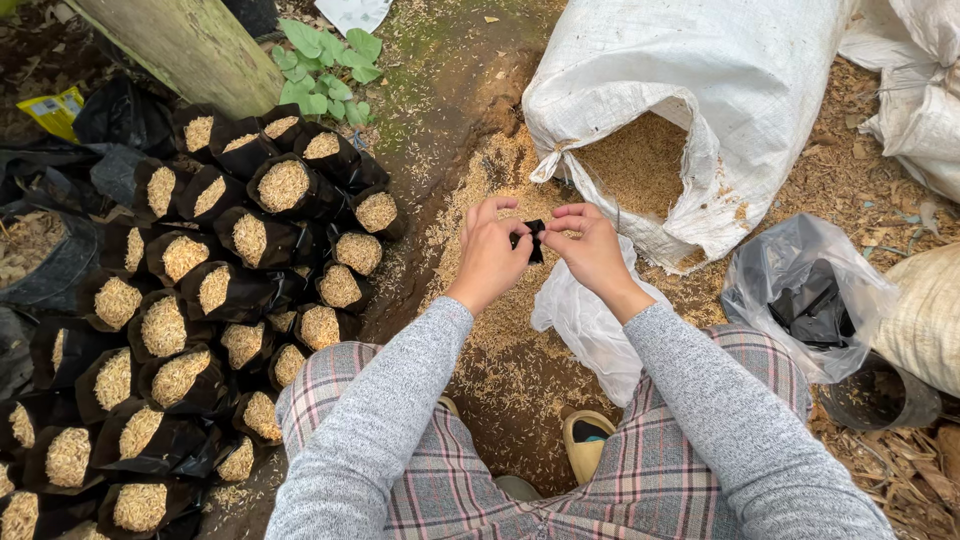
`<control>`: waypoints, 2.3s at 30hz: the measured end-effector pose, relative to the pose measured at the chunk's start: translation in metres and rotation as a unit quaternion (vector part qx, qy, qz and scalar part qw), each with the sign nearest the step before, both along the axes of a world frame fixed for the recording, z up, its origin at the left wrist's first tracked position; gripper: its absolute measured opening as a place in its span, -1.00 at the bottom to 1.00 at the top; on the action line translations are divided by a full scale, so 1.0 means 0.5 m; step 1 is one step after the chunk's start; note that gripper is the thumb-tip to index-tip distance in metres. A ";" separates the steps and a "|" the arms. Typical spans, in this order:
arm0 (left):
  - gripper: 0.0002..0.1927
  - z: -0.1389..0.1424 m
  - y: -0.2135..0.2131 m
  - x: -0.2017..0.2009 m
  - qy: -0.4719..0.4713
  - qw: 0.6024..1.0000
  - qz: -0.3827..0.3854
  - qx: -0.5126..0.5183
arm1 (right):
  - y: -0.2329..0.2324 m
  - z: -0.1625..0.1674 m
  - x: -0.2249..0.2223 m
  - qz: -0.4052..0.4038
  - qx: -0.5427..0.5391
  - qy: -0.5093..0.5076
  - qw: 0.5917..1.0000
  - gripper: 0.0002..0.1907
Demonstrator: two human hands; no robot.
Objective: The person scoops grain from a large white sack into small black pouches using a white plastic bag as a scoop. They fold and seal each pouch and place it in a growing pile to the left.
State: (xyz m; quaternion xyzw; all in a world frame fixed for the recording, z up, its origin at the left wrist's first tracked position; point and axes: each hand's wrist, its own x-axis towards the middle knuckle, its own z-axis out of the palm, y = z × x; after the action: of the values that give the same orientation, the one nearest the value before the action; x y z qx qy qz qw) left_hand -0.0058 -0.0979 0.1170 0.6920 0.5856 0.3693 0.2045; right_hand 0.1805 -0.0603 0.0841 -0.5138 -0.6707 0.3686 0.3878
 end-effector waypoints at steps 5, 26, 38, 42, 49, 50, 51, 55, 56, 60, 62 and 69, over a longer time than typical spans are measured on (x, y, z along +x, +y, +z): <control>-0.87 0.008 -0.009 0.003 0.022 1.000 0.001 0.020 | 0.002 -0.002 0.003 -0.014 0.010 -0.051 0.999 -0.75; -0.81 -0.039 0.040 -0.042 -0.022 0.998 0.053 -0.017 | 0.027 -0.018 0.031 -0.053 0.044 -0.093 0.993 -0.84; -0.80 0.021 0.003 -0.037 0.005 1.000 -0.018 -0.006 | 0.048 -0.052 0.046 -0.090 0.036 -0.138 0.986 -0.79; -0.85 0.020 0.002 -0.040 -0.042 0.995 -0.091 0.027 | 0.045 -0.049 0.044 -0.095 0.035 -0.158 0.982 -0.79; -0.74 -0.021 0.012 -0.059 0.033 0.997 -0.051 0.038 | 0.025 -0.015 0.025 -0.069 0.056 -0.189 0.978 -0.81; -0.73 -0.028 0.013 -0.060 0.040 0.997 -0.048 0.044 | 0.020 -0.008 0.021 -0.064 0.055 -0.192 0.978 -0.82; -0.72 -0.034 0.014 -0.060 0.047 0.997 -0.046 0.050 | 0.014 0.000 0.016 -0.053 0.094 -0.195 0.975 -0.83; -0.69 -0.048 0.023 -0.051 0.098 0.995 -0.033 0.019 | -0.016 0.030 -0.008 0.015 0.250 -0.163 0.954 -0.84; -0.68 -0.050 0.022 -0.050 0.101 0.994 -0.030 0.018 | -0.024 0.035 -0.019 0.038 0.289 -0.143 0.946 -0.83; -0.65 -0.057 0.013 -0.041 0.147 0.988 -0.046 0.012 | -0.048 0.041 -0.058 0.144 0.256 -0.119 0.948 -0.86; -0.68 -0.060 0.008 -0.038 0.173 0.983 -0.057 -0.003 | -0.053 0.041 -0.063 0.147 0.243 -0.153 0.946 -0.86; -0.64 -0.066 0.011 -0.044 0.157 0.987 -0.038 -0.018 | -0.041 0.037 -0.058 0.218 0.260 -0.240 0.910 -0.75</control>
State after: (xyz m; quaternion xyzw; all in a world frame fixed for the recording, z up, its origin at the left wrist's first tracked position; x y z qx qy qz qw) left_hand -0.0276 -0.0924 0.0840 0.7593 0.5904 0.2371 0.1364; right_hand 0.1517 -0.0810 0.1025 -0.3090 -0.9108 0.1225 0.2450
